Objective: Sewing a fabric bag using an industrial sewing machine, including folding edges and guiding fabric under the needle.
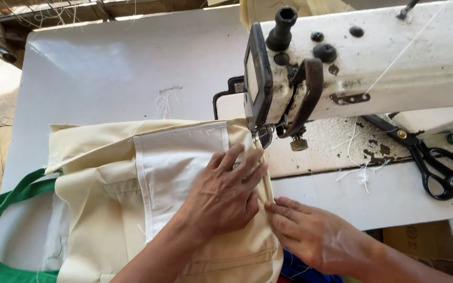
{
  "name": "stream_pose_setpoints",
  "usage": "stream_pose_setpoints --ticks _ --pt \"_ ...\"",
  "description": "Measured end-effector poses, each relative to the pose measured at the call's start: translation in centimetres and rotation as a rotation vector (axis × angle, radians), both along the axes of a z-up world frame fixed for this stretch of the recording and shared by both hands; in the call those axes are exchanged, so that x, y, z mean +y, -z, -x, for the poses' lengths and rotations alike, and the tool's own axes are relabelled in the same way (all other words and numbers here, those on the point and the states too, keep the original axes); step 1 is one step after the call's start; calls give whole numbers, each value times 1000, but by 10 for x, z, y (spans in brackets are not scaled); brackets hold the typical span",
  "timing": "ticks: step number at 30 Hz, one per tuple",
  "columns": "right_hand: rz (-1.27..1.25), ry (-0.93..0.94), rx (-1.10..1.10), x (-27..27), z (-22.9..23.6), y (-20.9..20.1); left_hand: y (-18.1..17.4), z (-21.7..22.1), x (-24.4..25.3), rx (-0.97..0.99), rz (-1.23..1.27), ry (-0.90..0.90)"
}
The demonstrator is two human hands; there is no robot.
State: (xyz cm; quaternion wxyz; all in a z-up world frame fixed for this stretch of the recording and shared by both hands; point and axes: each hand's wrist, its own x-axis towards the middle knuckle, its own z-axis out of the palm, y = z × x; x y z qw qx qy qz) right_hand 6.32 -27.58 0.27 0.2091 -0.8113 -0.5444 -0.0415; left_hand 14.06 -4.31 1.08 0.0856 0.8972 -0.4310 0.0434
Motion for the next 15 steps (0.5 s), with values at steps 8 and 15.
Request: stream_pose_setpoints --ticks 8,15 --pt "-100 165 38 13 13 12 -3 -7 13 1 222 42" --pt "-77 146 70 6 9 11 1 0 7 -56 216 -13"
